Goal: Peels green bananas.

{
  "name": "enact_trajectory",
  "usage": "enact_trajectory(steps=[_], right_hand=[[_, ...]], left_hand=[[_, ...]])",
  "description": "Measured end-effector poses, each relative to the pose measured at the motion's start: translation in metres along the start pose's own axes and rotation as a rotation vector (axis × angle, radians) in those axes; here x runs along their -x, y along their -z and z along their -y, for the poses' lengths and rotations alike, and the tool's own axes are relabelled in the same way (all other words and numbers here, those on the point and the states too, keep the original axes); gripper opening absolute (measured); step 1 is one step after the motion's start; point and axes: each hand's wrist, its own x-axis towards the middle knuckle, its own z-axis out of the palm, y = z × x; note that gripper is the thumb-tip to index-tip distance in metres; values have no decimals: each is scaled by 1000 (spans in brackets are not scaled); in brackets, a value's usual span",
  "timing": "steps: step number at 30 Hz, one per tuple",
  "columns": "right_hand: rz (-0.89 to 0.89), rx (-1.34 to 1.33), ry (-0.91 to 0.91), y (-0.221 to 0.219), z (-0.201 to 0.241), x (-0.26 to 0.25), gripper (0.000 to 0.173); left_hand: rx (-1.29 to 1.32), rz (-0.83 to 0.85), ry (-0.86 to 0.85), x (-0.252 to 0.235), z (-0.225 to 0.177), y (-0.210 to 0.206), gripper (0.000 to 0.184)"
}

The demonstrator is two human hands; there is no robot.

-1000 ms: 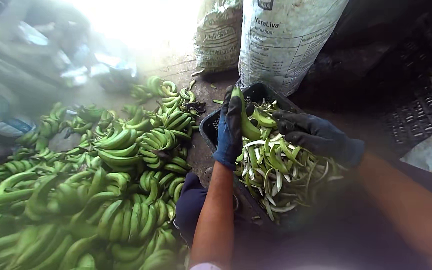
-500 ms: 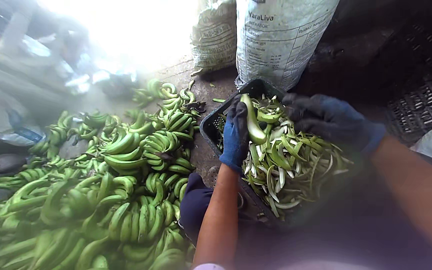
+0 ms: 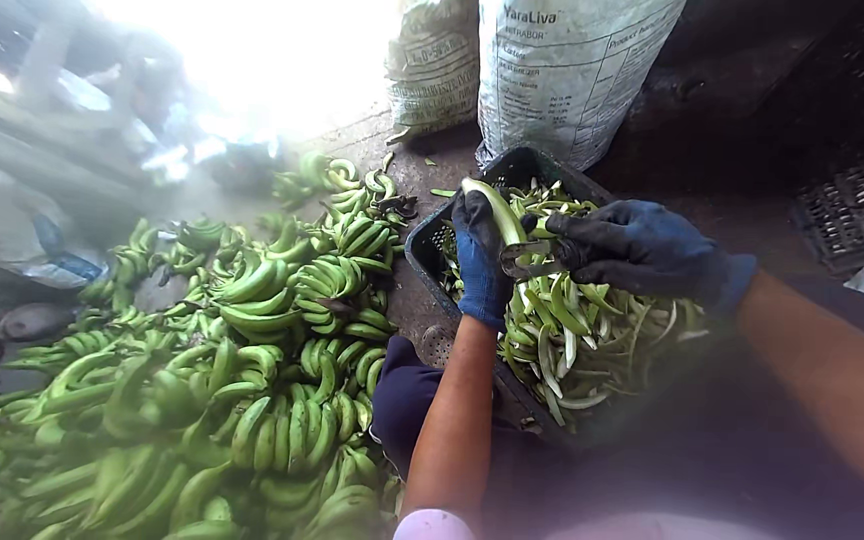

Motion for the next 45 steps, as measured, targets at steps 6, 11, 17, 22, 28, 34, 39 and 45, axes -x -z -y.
enact_trajectory(steps=[6,11,17,22,28,34,39,45], right_hand=[[-92,-5,-184,26,-26,-18,51],[-11,30,-95,3,-11,-3,48],[-68,74,-123,-4,-9,1,56],[-48,-236,-303,15,-23,-8,50],[-37,-397,-526,-8,-63,3,38],[-40,29,-81,-17,-13,-2,56],[-185,157,150,-20,-14,-4,49],[-19,40,-174,1,39,-16,54]], left_hand=[[3,602,269,30,-29,-6,40],[180,172,105,8,1,-5,34],[272,-26,-25,2,-2,-15,29],[-42,412,66,22,-25,-15,43],[-289,707,305,22,-16,-8,52],[353,186,284,-1,9,-4,44],[674,87,204,-11,9,0,41],[546,48,120,-8,-9,-10,37]])
